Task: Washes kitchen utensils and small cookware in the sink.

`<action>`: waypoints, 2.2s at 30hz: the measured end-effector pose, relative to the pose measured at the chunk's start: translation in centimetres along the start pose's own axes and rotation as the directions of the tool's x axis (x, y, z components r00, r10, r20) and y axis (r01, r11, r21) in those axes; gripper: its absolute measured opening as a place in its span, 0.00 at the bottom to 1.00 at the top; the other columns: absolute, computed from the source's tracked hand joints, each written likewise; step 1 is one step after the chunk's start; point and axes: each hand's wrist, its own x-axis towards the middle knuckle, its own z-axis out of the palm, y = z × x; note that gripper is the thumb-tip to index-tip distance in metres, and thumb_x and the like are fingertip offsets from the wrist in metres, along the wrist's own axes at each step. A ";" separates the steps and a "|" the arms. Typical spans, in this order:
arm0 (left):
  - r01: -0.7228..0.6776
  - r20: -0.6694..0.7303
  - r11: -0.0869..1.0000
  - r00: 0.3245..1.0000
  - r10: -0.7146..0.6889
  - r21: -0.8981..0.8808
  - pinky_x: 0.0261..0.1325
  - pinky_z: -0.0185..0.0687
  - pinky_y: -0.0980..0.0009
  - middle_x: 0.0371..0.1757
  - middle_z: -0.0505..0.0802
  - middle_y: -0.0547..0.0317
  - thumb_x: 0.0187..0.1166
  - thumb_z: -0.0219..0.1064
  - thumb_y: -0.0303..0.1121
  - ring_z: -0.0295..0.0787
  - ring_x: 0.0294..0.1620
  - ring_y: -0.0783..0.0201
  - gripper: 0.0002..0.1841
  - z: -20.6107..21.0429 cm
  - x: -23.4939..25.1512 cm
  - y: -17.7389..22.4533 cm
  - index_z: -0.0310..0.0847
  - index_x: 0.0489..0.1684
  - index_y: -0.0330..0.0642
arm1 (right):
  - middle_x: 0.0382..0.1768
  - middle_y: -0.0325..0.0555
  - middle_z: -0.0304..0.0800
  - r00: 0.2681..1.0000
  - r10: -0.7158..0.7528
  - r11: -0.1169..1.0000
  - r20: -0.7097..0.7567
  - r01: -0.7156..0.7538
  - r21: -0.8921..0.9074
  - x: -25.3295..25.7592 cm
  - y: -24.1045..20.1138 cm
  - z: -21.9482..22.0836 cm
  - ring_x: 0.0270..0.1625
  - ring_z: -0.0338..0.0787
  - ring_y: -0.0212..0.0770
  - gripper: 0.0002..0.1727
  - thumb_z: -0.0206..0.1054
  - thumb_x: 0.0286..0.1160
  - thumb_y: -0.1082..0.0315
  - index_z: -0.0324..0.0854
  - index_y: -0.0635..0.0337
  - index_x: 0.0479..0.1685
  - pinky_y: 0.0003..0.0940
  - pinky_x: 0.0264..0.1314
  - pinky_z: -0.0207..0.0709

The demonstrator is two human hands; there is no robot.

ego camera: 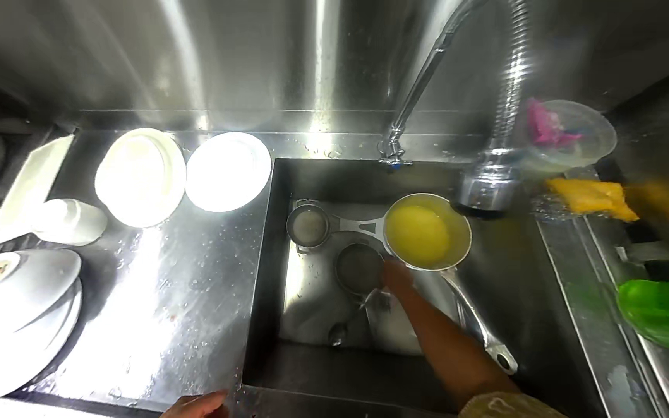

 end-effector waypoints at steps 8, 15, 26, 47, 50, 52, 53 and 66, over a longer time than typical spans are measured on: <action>-0.269 0.151 0.958 0.956 0.252 0.103 0.61 0.87 0.64 0.51 0.93 0.46 0.87 0.59 0.35 0.91 0.52 0.63 0.17 3.6 8.9 2.9 0.86 0.59 0.30 | 0.51 0.65 0.90 0.826 -0.420 0.904 -0.376 0.419 -0.091 -8.2 -1.2 -3.1 0.51 0.93 0.66 0.15 0.59 0.86 0.70 0.80 0.66 0.65 0.63 0.51 0.84; 0.024 0.215 0.998 0.976 -0.010 -0.061 0.77 0.75 0.49 0.79 0.79 0.40 0.82 0.70 0.37 0.79 0.76 0.48 0.38 11.2 22.6 2.9 0.56 0.90 0.37 | 0.32 0.61 0.86 0.680 -0.571 0.748 -0.461 0.662 0.050 -17.1 -0.2 -12.1 0.36 0.90 0.60 0.10 0.60 0.86 0.70 0.78 0.71 0.52 0.58 0.40 0.83; 0.075 0.020 0.848 0.997 -0.076 -0.525 0.57 0.81 0.70 0.48 0.88 0.56 0.71 0.61 0.22 0.85 0.52 0.70 0.08 16.7 19.8 1.3 0.74 0.46 0.35 | 0.70 0.81 0.76 0.518 -0.135 0.872 -0.845 0.466 0.147 -10.1 6.0 -29.2 0.74 0.77 0.77 0.36 0.69 0.82 0.56 0.68 0.78 0.77 0.72 0.77 0.66; 0.218 0.102 0.559 0.967 -0.232 -0.800 0.63 0.85 0.61 0.56 0.93 0.46 0.94 0.46 0.33 0.90 0.58 0.59 0.20 17.7 19.5 5.5 0.83 0.64 0.30 | 0.42 0.45 0.83 0.535 0.269 0.258 -0.801 0.761 0.595 -17.6 3.3 -16.8 0.42 0.85 0.32 0.18 0.51 0.92 0.60 0.75 0.66 0.63 0.37 0.49 0.83; 0.239 0.159 0.505 0.968 -0.196 -0.829 0.56 0.86 0.63 0.50 0.93 0.48 0.95 0.46 0.37 0.91 0.50 0.62 0.21 18.1 18.9 6.1 0.82 0.63 0.31 | 0.53 0.66 0.90 0.505 -0.003 0.480 -0.863 0.758 0.442 -21.7 -2.0 -6.2 0.55 0.92 0.53 0.22 0.61 0.81 0.73 0.73 0.80 0.70 0.49 0.61 0.84; 0.267 0.209 0.486 0.963 -0.172 -0.832 0.42 0.87 0.70 0.41 0.93 0.55 0.95 0.45 0.40 0.90 0.38 0.67 0.22 17.1 18.1 5.7 0.83 0.59 0.36 | 0.56 0.67 0.92 0.424 -0.194 0.595 -0.885 0.768 0.237 -24.1 -4.1 -0.8 0.61 0.91 0.63 0.23 0.65 0.68 0.79 0.83 0.77 0.64 0.58 0.69 0.80; 0.280 0.221 0.473 0.959 -0.177 -0.835 0.40 0.87 0.71 0.42 0.94 0.54 0.95 0.46 0.41 0.91 0.37 0.67 0.21 16.0 18.0 5.4 0.83 0.59 0.36 | 0.55 0.63 0.93 0.391 -0.277 0.611 -0.878 0.777 0.154 -25.1 -3.9 0.5 0.60 0.92 0.62 0.21 0.66 0.65 0.80 0.87 0.73 0.60 0.60 0.69 0.80; 0.364 0.388 0.355 0.921 -0.004 -0.861 0.59 0.86 0.59 0.52 0.93 0.42 0.95 0.44 0.36 0.92 0.52 0.56 0.22 7.0 16.6 2.4 0.78 0.65 0.27 | 0.53 0.52 0.97 0.190 -0.654 0.605 -0.732 0.712 -0.355 -27.7 -2.5 1.0 0.64 0.93 0.53 0.15 0.62 0.63 0.81 0.93 0.64 0.42 0.55 0.78 0.76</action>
